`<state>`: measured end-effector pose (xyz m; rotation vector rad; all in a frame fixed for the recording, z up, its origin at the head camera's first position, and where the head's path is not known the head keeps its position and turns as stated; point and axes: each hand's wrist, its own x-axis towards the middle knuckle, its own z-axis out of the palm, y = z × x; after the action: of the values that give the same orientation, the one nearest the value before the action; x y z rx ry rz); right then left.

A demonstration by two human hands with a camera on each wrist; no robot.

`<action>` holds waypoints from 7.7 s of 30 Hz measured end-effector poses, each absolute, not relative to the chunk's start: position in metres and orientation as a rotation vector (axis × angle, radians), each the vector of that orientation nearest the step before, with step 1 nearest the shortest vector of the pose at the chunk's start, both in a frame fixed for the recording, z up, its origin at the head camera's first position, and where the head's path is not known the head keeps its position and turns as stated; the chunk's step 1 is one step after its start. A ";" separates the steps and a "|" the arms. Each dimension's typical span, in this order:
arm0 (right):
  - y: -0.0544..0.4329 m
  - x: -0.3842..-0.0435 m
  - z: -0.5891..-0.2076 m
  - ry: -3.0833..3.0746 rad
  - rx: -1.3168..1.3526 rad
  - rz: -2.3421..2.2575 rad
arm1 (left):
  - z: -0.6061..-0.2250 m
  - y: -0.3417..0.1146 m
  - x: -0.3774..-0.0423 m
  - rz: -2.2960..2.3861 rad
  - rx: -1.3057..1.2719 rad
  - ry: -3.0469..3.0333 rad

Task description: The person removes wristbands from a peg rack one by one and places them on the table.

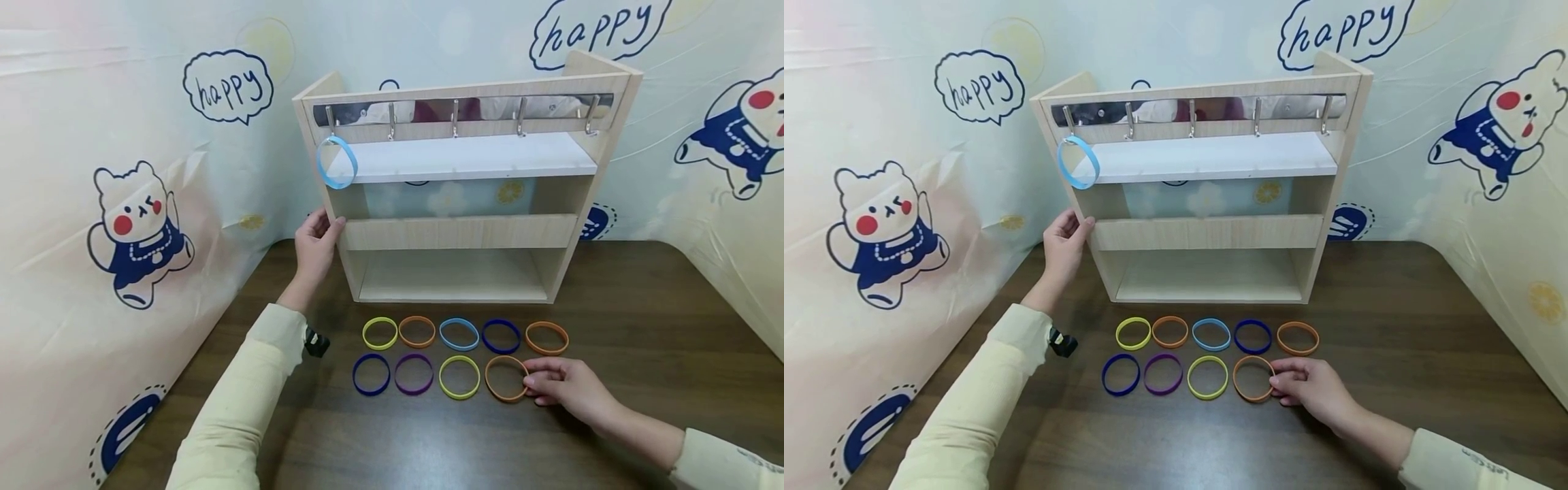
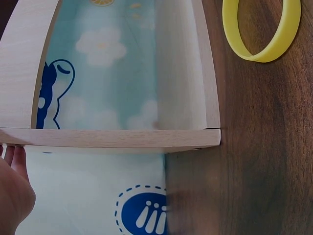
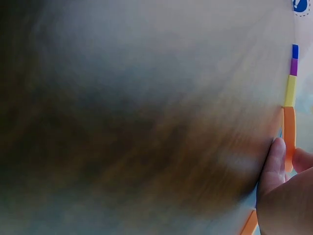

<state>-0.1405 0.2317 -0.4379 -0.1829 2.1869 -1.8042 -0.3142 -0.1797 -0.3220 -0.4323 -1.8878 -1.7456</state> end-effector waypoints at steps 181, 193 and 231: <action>-0.025 -0.284 -0.220 1.823 -0.428 -2.812 | -0.321 -0.179 -0.313 -1.748 -0.423 -1.878; -0.018 -0.269 -0.212 1.774 -0.515 -2.842 | -0.322 -0.179 -0.313 -1.728 -0.438 -1.873; 0.083 -0.244 -0.269 2.156 -0.575 -2.562 | -0.321 -0.179 -0.312 -1.738 -0.405 -1.901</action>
<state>-0.2444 0.0826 -0.2695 -0.5747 2.1557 -2.5616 -0.3120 -0.1794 -0.3210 -0.4046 -1.9012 -1.7376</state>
